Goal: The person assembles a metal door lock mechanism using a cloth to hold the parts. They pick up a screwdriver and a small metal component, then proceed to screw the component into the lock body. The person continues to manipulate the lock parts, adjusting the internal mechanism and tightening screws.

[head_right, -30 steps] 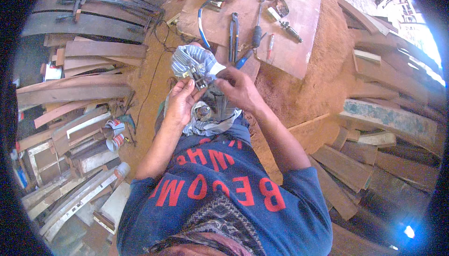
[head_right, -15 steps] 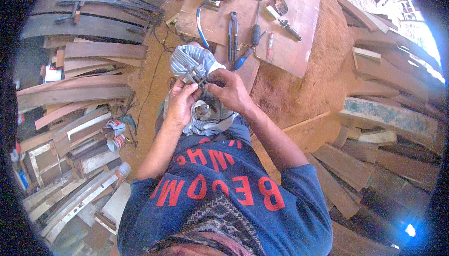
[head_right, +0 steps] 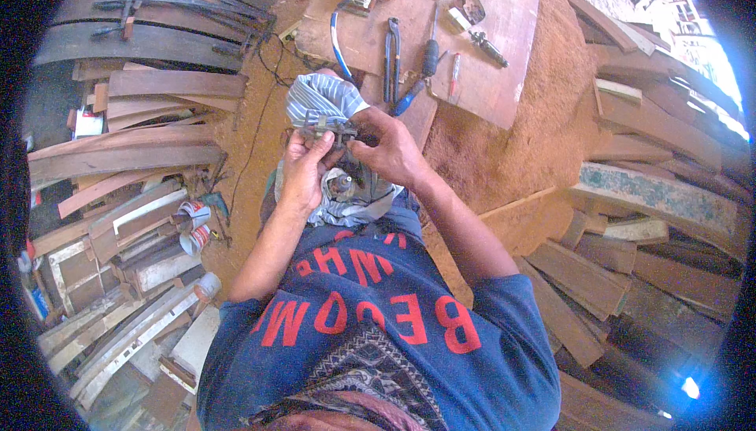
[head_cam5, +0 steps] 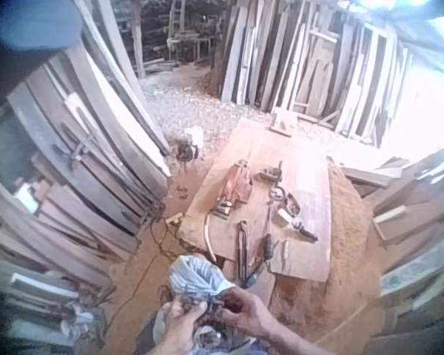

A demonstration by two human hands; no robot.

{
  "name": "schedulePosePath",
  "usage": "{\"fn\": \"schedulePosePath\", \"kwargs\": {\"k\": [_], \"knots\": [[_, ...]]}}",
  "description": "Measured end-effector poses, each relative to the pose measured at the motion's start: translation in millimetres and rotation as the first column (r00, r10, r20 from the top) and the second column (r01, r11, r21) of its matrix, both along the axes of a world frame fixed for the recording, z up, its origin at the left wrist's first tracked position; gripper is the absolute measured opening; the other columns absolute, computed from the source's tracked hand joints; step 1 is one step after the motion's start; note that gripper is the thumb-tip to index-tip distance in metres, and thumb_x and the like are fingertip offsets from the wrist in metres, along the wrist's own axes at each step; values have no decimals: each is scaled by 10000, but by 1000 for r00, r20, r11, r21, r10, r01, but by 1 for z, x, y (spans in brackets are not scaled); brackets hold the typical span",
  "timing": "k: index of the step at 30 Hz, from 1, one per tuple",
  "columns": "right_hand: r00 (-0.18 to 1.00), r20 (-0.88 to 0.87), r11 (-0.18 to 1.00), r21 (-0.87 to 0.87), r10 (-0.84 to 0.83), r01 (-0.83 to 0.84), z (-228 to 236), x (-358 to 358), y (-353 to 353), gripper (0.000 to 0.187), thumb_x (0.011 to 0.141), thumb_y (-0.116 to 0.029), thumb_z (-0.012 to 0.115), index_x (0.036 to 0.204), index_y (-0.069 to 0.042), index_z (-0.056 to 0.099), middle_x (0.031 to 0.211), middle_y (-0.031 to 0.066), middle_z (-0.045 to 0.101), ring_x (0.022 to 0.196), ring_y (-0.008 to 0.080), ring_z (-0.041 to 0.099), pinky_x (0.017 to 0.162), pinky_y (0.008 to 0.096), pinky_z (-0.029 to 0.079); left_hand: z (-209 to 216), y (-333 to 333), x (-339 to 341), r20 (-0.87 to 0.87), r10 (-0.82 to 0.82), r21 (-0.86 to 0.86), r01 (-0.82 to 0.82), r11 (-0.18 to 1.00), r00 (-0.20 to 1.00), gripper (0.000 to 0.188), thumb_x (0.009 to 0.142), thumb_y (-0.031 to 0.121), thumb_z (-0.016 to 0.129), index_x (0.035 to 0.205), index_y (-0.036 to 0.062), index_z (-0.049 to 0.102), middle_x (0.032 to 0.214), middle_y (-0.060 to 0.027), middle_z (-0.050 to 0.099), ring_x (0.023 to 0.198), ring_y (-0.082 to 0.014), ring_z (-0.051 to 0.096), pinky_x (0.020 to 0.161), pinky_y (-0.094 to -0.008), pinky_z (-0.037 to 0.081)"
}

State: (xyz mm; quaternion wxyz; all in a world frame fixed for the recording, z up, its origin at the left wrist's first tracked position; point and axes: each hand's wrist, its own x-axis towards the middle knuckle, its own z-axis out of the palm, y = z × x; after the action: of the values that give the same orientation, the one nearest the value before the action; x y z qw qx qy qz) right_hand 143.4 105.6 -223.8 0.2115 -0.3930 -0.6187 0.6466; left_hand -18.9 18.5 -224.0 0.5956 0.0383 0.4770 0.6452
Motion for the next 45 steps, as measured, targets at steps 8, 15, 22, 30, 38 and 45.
{"fn": "schedulePosePath", "kwargs": {"k": [8,15,22,30,38,45], "knots": [[990,56,989,-68,-126,130,12,-5,-5,278,877,5,703,1134,1,599,1022,47,674,924,104,635,818,292,529,-3,-3,0,-5,10,-9,-10,1000,1000,183,977,67,702,1114,97,584,1033,-27,691,957,-136,696,821,-314,614],[997,68,977,-210,-19,33,9,2,2,287,889,-29,727,1154,-3,620,1039,37,676,955,108,631,879,290,517,-8,-6,-1,-5,-7,1,7,1000,1000,206,1005,130,681,1189,101,591,1083,-14,689,962,-128,690,826,-325,613],[968,10,954,-173,249,-243,-1,27,35,290,993,-164,641,1227,8,640,1041,66,723,928,167,693,829,337,566,-3,-6,-6,49,-145,51,142,988,988,354,1034,148,638,1374,93,558,1146,-44,680,1013,-161,694,822,-335,633],[978,66,975,-116,196,-188,-8,-13,72,308,996,-222,664,1219,-11,677,963,50,728,848,137,672,783,306,550,2,1,-1,-23,-278,81,279,957,960,380,992,57,674,1350,33,548,1169,-67,696,981,-148,705,750,-302,633],[981,-99,978,138,169,-154,31,-33,61,194,890,-122,758,1013,24,730,909,87,717,882,176,686,789,315,546,3,1,-5,-43,-316,-21,315,949,948,254,969,100,718,1199,64,615,1059,-31,721,908,-135,710,714,-278,604],[823,87,631,599,561,-493,44,-72,69,190,840,-158,787,950,-8,746,928,137,714,864,289,685,777,395,534,-7,1,-9,-167,-451,-43,450,892,877,356,912,110,787,1238,55,654,1119,-27,734,966,-126,697,859,-295,561]]}}
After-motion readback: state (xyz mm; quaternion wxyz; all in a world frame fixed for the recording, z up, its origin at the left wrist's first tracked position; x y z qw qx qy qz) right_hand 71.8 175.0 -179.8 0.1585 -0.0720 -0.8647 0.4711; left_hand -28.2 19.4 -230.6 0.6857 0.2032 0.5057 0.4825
